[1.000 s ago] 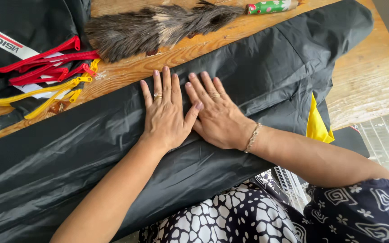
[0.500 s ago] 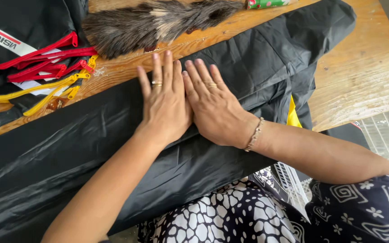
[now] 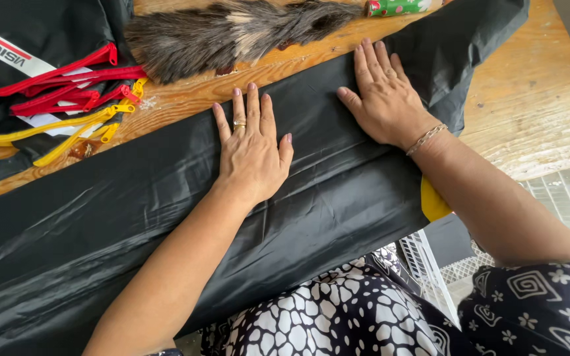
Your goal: The person uses a feather duster to clean a black fabric item laid out on a wooden table. After dusting, they fold the fabric neatly.
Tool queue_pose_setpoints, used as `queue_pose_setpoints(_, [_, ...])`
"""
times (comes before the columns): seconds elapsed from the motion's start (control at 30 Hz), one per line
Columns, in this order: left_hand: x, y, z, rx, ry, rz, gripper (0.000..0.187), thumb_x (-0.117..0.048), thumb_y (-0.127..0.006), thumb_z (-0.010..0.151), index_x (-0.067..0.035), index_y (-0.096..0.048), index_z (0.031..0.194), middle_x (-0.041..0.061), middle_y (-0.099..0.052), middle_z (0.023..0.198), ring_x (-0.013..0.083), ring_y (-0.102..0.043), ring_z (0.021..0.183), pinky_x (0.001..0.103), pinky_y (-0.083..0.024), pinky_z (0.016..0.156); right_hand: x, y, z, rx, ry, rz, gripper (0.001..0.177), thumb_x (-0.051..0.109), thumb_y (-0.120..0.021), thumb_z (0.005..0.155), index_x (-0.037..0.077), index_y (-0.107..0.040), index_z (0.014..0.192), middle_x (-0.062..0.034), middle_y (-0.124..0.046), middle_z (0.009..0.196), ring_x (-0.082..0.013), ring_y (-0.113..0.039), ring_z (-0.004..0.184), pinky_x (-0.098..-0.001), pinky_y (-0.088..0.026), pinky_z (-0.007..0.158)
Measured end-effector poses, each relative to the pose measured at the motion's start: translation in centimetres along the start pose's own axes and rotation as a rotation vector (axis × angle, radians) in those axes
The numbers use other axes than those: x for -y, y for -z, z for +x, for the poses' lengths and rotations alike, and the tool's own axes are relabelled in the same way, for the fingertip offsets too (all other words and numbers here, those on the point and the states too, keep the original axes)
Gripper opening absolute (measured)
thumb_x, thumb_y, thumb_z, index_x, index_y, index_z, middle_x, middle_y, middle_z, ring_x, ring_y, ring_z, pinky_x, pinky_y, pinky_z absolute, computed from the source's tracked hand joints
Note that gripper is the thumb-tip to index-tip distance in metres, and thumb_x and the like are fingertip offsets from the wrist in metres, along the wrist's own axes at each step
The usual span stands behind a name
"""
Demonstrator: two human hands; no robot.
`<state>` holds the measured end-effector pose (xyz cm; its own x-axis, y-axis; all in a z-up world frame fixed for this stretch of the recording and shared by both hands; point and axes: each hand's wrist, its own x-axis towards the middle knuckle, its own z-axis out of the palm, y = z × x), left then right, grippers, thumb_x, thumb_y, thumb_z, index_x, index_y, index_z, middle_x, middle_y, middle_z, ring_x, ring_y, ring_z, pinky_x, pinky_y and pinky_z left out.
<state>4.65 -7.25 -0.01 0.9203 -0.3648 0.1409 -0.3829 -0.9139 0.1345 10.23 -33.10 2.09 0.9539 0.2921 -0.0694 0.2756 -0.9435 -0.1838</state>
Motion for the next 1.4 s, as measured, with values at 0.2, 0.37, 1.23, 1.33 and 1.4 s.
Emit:
queue_pose_setpoints(0.2, [0.0,-0.6,0.2,0.033,0.009,-0.063,0.077,-0.039,-0.043,0.101,0.009,-0.024,0.157,0.032,-0.006,0.166,0.0498,0.003,0.153,0.07,0.006,0.12,10.0,0.7,-4.7,-0.157,0.379,0.1,0.088,0.044,-0.06,0.103,-0.006,-0.016,0.161,-0.0314,-0.014,0.167,-0.0462,-0.011,0.157,-0.063,-0.016,0.126])
queue_pose_setpoints(0.37, [0.5,-0.5,0.0,0.065,0.016,-0.038,0.078,-0.049,-0.032,0.104,0.004,-0.021,0.16,0.029,-0.004,0.167,0.0452,0.002,0.155,0.065,0.006,0.121,9.4,-2.5,-3.5,-0.06,0.45,0.102,0.077,0.053,-0.031,0.11,0.001,-0.011,0.163,-0.0237,-0.013,0.17,-0.0401,-0.01,0.158,-0.0524,-0.011,0.128])
queue_pose_setpoints(1.23, [-0.9,4.8,-9.6,-0.231,-0.063,0.238,0.041,-0.038,-0.07,0.091,-0.007,-0.064,0.117,0.01,-0.051,0.098,0.0294,-0.054,0.086,0.038,-0.049,0.069,13.5,2.1,8.8,0.231,0.353,-0.11,0.059,0.048,-0.08,0.073,0.018,-0.067,0.121,-0.0131,-0.062,0.115,-0.0439,-0.064,0.105,-0.0626,-0.052,0.078])
queue_pose_setpoints(1.33, [-0.9,4.6,-10.0,-0.239,-0.05,0.23,0.042,-0.038,-0.071,0.091,-0.007,-0.063,0.117,0.009,-0.051,0.097,0.0271,-0.057,0.081,0.036,-0.051,0.067,12.5,3.0,8.6,0.12,0.362,-0.068,0.032,0.039,-0.078,0.074,0.02,-0.07,0.099,-0.0098,-0.073,0.096,-0.0394,-0.069,0.099,-0.0566,-0.052,0.074])
queue_pose_setpoints(1.4, [-1.2,4.5,-10.0,-0.26,-0.052,0.258,0.034,-0.037,-0.073,0.091,-0.011,-0.06,0.108,0.006,-0.051,0.094,0.0244,-0.057,0.08,0.034,-0.051,0.064,11.5,4.0,7.7,-0.086,0.453,-0.059,0.037,0.038,-0.082,0.076,0.016,-0.069,0.103,-0.0092,-0.069,0.102,-0.0397,-0.068,0.096,-0.0559,-0.052,0.07])
